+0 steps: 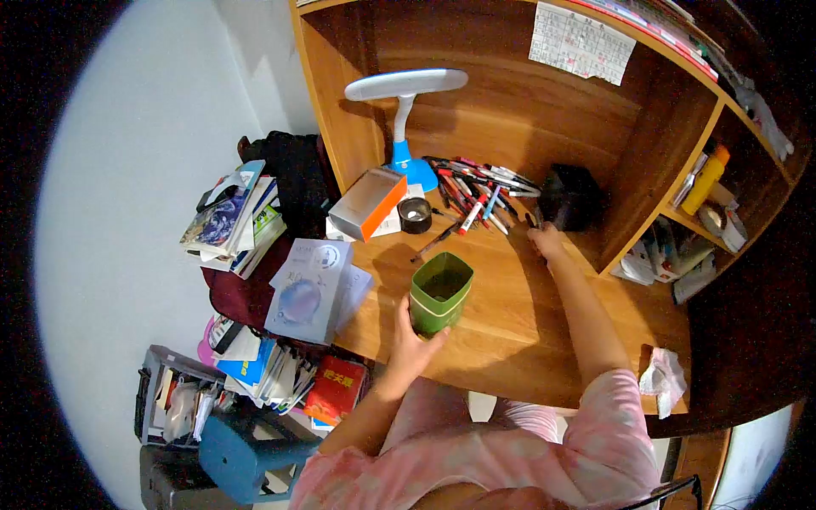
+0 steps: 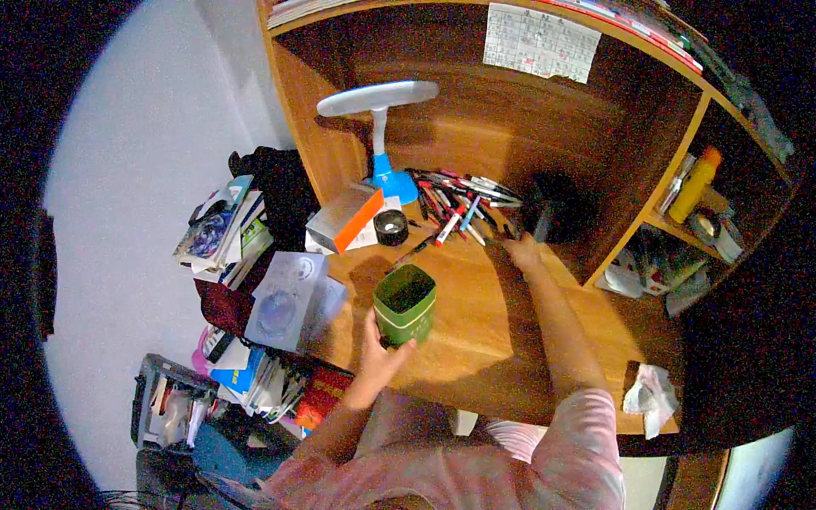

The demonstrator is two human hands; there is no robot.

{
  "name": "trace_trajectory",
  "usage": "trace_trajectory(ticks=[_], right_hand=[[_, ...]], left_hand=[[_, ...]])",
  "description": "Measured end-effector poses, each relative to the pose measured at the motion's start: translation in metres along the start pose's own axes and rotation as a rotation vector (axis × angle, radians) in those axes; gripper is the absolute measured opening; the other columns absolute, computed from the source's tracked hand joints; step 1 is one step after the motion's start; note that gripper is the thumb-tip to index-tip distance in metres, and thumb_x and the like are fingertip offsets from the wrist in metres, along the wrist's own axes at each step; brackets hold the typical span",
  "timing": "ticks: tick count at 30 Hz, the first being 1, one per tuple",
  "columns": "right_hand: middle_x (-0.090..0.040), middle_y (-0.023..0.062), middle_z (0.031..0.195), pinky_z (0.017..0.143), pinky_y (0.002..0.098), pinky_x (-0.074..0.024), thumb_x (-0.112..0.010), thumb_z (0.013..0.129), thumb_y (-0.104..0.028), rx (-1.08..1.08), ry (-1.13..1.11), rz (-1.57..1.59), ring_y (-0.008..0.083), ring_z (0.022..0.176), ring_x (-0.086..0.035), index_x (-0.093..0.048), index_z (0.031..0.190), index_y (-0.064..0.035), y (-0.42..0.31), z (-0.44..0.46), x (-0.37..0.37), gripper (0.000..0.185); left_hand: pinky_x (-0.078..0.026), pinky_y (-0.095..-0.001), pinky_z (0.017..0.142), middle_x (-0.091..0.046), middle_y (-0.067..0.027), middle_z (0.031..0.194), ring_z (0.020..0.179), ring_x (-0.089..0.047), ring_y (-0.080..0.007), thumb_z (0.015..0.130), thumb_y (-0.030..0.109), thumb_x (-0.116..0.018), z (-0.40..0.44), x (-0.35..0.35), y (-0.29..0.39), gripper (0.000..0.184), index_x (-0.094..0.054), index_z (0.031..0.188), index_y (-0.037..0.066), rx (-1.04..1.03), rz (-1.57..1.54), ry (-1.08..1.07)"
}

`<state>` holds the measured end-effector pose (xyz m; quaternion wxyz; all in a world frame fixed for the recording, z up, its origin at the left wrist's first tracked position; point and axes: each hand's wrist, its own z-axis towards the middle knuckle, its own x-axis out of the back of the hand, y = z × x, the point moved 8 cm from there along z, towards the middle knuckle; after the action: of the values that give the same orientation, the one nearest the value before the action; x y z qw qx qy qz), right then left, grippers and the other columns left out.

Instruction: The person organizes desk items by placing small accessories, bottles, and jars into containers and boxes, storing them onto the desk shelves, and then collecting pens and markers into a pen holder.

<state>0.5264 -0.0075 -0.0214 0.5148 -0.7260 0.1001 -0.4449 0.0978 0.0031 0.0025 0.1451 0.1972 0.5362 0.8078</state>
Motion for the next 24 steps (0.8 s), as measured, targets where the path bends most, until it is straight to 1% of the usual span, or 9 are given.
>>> trace_trajectory(ticks=[3, 6, 9, 10, 14, 17, 21, 22, 24], right_hand=[[-0.054, 0.0058, 0.072, 0.05, 0.0303, -0.0431, -0.061, 0.087, -0.013, -0.09, -0.087, 0.643, 0.0151, 0.057, -0.049, -0.052, 0.108, -0.0021, -0.021, -0.054, 0.003, 0.025], [-0.056, 0.0063, 0.074, 0.055, 0.028, -0.0474, -0.059, 0.093, -0.017, 0.044, -0.24, 0.866, 0.0149, 0.061, -0.053, -0.049, 0.118, -0.0046, -0.074, -0.1, 0.003, 0.029], [-0.058, 0.0076, 0.076, 0.056, 0.0283, -0.0474, -0.054, 0.098, -0.015, 0.067, -0.29, 1.06, 0.0154, 0.065, -0.055, -0.049, 0.117, -0.0079, -0.126, -0.145, 0.001, 0.021], [-0.053, 0.0041, 0.073, 0.061, 0.0265, -0.0437, -0.048, 0.102, -0.019, 0.063, -0.292, 1.054, 0.0127, 0.059, -0.048, -0.05, 0.116, -0.0078, -0.15, -0.166, 0.004, 0.018], [-0.041, -0.0012, 0.063, 0.051, 0.0246, -0.0317, -0.042, 0.104, -0.032, 0.211, -0.485, 1.047, 0.0089, 0.053, -0.036, -0.051, 0.108, -0.0074, -0.179, -0.189, -0.005, 0.027], [-0.038, -0.0012, 0.062, 0.05, 0.0247, -0.031, -0.042, 0.104, -0.035, 0.238, -0.503, 1.072, 0.0091, 0.052, -0.034, -0.052, 0.105, -0.0064, -0.187, -0.199, -0.008, 0.03], [-0.042, 0.0015, 0.068, 0.055, 0.0249, -0.0328, -0.039, 0.103, -0.03, 0.281, -0.563, 1.156, 0.0116, 0.059, -0.038, -0.049, 0.105, -0.0045, -0.191, -0.205, -0.021, 0.028], [-0.05, 0.0045, 0.076, 0.066, 0.0282, -0.0432, -0.043, 0.102, -0.024, 0.344, -0.602, 1.145, 0.0149, 0.068, -0.049, -0.048, 0.107, -0.0041, -0.191, -0.204, -0.024, 0.021], [-0.056, 0.0086, 0.085, 0.075, 0.0318, -0.0481, -0.047, 0.1, -0.019, 0.353, -0.644, 1.165, 0.0179, 0.078, -0.057, -0.048, 0.108, -0.0041, -0.189, -0.208, -0.027, 0.017]], left_hand=[[-0.041, -0.042, 0.1, -0.044, -0.0212, 0.129, 0.12, -0.048, -0.0316, 0.075, 0.018, -0.079, 0.003, -0.003, 0.008, 0.087, -0.026, 0.14, -0.002, -0.023, -0.015, -0.022], [-0.04, -0.0429, 0.1, -0.044, -0.0209, 0.128, 0.119, -0.049, -0.0324, 0.074, 0.019, -0.08, 0.003, -0.004, 0.005, 0.087, -0.028, 0.14, -0.002, -0.007, 0.048, -0.023], [-0.04, -0.0434, 0.101, -0.044, -0.0215, 0.13, 0.12, -0.048, -0.0327, 0.073, 0.02, -0.081, 0.003, -0.01, 0.004, 0.088, -0.028, 0.14, -0.002, 0.014, 0.017, -0.047], [-0.04, -0.0433, 0.101, -0.044, -0.0216, 0.131, 0.121, -0.048, -0.0324, 0.073, 0.021, -0.081, 0.003, -0.013, 0.006, 0.089, -0.028, 0.14, -0.002, 0.006, 0.049, -0.047], [-0.04, -0.0431, 0.102, -0.045, -0.0219, 0.132, 0.123, -0.047, -0.032, 0.072, 0.023, -0.082, 0.001, -0.029, 0.013, 0.091, -0.028, 0.141, -0.001, 0.024, 0.077, -0.093], [-0.038, -0.0426, 0.104, -0.045, -0.0214, 0.133, 0.125, -0.046, -0.0324, 0.071, 0.02, -0.082, 0.001, -0.038, 0.037, 0.092, -0.027, 0.142, -0.001, 0.041, 0.087, -0.112], [-0.039, -0.0429, 0.104, -0.044, -0.0221, 0.134, 0.124, -0.046, -0.0334, 0.071, 0.019, -0.081, 0.004, -0.044, 0.029, 0.091, -0.027, 0.142, 0.001, -0.009, 0.12, -0.104], [-0.04, -0.0435, 0.102, -0.046, -0.023, 0.132, 0.122, -0.049, -0.0345, 0.072, 0.02, -0.081, 0.004, -0.044, 0.029, 0.088, -0.029, 0.141, 0.001, -0.035, 0.121, -0.088], [-0.04, -0.0442, 0.102, -0.046, -0.0231, 0.132, 0.122, -0.048, -0.0353, 0.072, 0.02, -0.08, 0.002, -0.044, 0.031, 0.088, -0.029, 0.141, 0.002, -0.031, 0.104, -0.091]])
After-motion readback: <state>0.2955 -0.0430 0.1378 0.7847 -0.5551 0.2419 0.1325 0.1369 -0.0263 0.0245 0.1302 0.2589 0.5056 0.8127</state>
